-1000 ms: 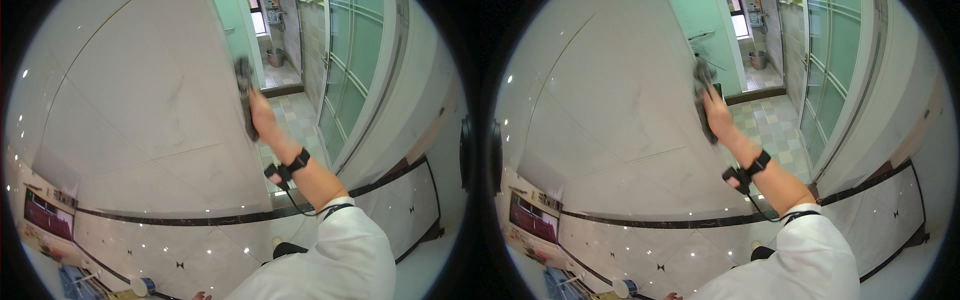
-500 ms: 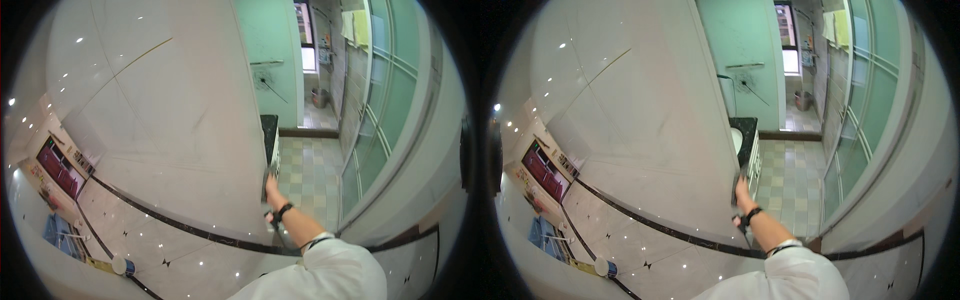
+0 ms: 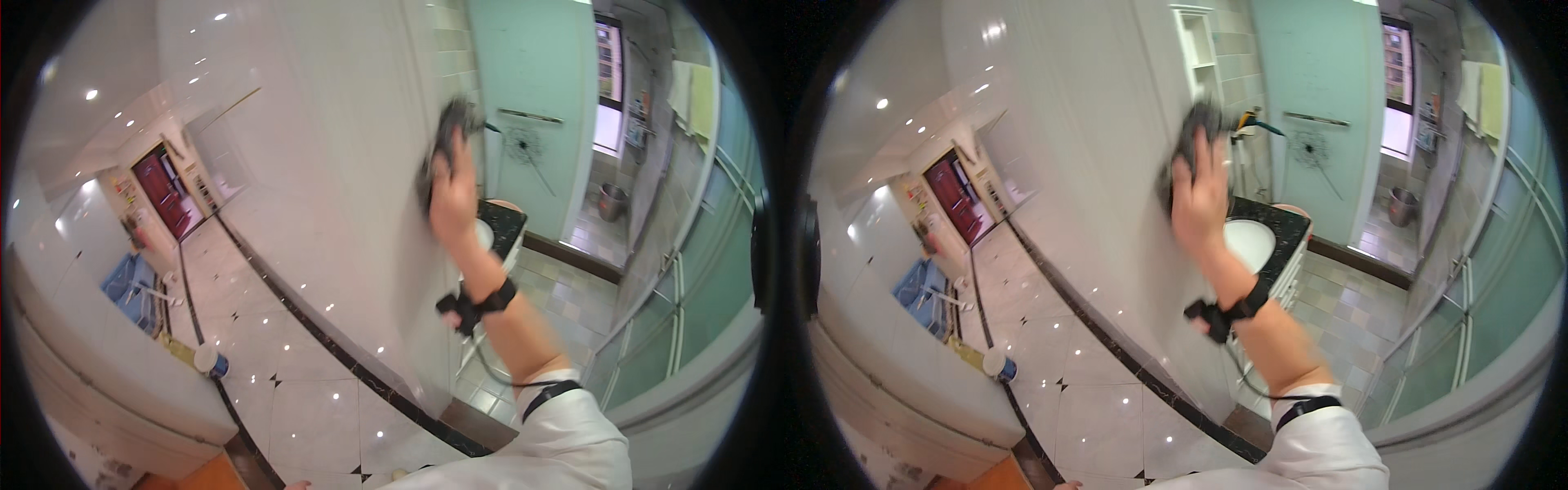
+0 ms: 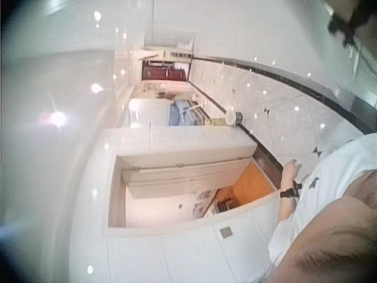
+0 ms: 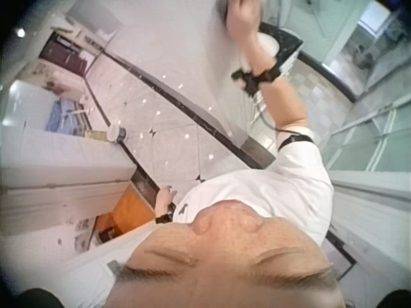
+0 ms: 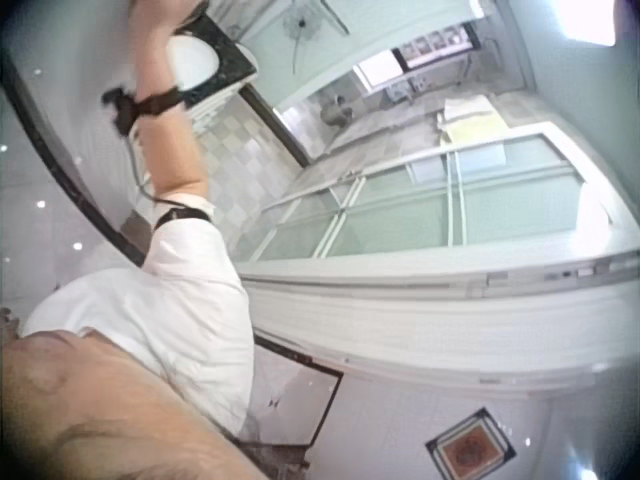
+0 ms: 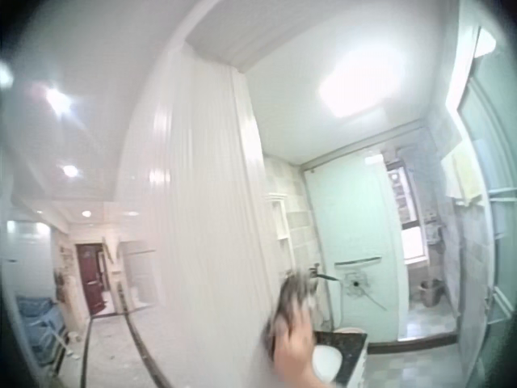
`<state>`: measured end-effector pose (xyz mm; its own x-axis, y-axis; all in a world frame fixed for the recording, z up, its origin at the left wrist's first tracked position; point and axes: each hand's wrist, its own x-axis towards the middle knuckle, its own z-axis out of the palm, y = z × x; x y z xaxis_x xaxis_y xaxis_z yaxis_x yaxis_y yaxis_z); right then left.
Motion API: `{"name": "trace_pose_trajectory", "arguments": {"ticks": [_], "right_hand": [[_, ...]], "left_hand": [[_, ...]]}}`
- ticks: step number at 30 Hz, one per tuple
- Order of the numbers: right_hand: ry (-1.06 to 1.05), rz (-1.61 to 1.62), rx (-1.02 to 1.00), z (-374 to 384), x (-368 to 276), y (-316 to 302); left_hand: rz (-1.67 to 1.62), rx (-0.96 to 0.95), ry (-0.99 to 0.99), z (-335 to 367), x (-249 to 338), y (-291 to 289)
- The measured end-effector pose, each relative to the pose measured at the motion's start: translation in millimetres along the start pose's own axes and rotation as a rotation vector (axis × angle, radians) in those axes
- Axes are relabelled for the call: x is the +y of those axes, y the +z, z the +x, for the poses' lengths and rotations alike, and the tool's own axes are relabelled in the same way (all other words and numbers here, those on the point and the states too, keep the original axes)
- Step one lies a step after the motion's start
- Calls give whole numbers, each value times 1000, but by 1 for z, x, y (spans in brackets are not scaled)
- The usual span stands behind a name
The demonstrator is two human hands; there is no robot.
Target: The person wipes a white tiled wall with a dark cloth, moving methodically along the surface. They pause to rinse and wring the cloth at a bathroom sink before resuming wall cleaning. The person also wipes the sink countertop briefly.
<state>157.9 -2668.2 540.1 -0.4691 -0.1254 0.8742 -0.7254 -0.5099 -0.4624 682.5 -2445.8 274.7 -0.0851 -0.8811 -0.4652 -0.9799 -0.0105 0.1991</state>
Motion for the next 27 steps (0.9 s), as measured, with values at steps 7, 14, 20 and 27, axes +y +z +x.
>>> {"name": "trace_pose_trajectory", "arguments": {"ticks": [7,14,20,27], "right_hand": [[-204,6,74,104,-27,13],[86,16,-26,-119,68,-19],[986,84,120,-375,156,-56],[1235,671,224,-287,128,-49]], "left_hand": [[47,-30,-2,39,-12,8],[80,-74,49,60,-16,0],[126,-66,143,71,-21,-4],[93,-74,123,72,-45,4]]}}
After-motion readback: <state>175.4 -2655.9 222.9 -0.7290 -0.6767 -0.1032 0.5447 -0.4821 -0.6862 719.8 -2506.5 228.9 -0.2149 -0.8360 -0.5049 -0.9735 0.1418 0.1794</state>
